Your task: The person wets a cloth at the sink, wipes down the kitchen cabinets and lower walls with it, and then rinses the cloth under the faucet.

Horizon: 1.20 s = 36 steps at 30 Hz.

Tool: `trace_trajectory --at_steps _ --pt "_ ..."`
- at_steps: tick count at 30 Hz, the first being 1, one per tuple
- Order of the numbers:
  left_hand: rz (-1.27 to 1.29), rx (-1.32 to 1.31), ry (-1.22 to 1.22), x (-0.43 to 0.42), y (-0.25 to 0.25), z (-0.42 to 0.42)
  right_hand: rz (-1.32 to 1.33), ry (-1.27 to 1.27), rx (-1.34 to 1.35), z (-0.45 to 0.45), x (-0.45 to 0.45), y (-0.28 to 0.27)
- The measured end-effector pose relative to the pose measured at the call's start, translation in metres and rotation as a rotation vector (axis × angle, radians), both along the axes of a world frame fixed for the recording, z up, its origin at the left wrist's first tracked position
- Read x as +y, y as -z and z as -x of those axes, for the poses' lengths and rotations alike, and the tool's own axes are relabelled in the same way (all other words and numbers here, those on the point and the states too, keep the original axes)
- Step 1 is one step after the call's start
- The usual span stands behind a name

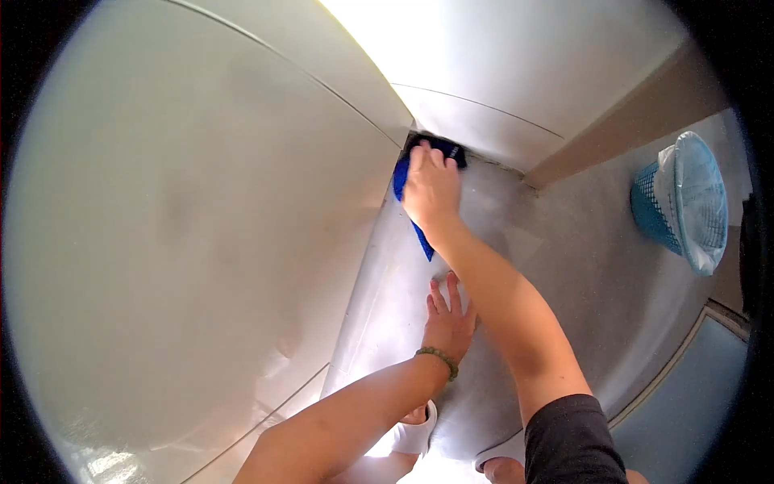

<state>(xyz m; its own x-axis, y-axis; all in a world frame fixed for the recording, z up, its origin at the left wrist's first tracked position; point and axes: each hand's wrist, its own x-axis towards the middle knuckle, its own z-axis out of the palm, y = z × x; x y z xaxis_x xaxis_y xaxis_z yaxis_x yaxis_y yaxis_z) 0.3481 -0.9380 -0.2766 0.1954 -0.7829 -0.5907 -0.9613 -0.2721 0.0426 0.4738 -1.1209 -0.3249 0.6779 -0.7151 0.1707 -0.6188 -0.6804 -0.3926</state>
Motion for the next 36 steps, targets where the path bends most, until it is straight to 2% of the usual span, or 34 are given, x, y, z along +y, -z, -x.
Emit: trace_trajectory --at_steps 4,6,9,12,15,20,22,24,25,28,30,32,33,36 --pt "0.092 -0.013 -0.024 0.002 0.01 0.003 -0.112 0.115 0.032 0.037 -0.002 -0.022" --pt "0.075 -0.018 -0.039 0.0 0.01 0.002 -0.049 0.126 -0.004 0.04 0.002 -0.019" --pt "0.13 -0.063 -0.079 0.003 0.02 0.007 -0.013 0.044 -0.166 0.013 0.009 -0.013" --pt "0.12 -0.05 -0.038 0.01 0.033 0.007 -0.042 -0.106 -0.147 -0.019 0.004 -0.006" --pt "0.028 -0.001 -0.02 0.002 0.016 0.003 0.048 -0.114 -0.116 -0.01 0.001 -0.002" --pt "0.043 -0.043 0.013 -0.001 0.007 0.002 -0.089 0.034 -0.012 0.042 -0.005 -0.015" --pt "0.105 -0.06 0.02 0.002 0.011 0.002 -0.132 0.182 -0.023 0.075 -0.004 -0.017" --pt "0.185 -0.047 0.007 0.006 0.016 0.002 -0.042 0.292 -0.099 0.108 -0.005 -0.002" --pt "0.183 -0.039 -0.001 0.007 0.016 0.002 -0.029 0.258 -0.09 0.116 -0.006 -0.009" --pt "0.151 -0.02 -0.03 0.005 0.015 0.002 0.035 0.335 -0.074 0.099 -0.001 -0.013" --pt "0.098 -0.009 -0.035 0.003 0.007 0.001 -0.097 0.281 -0.24 0.083 0.004 -0.01" --pt "0.129 -0.009 -0.042 0.005 0.011 0.002 -0.044 0.084 -0.42 0.06 0.004 0.01" --pt "0.146 -0.005 -0.046 0.003 0.014 0.004 -0.086 0.063 -0.399 0.046 0.001 0.017" --pt "0.196 0.202 -0.274 -0.003 0.006 0.001 -0.148 0.001 -0.281 0.005 -0.012 0.014"
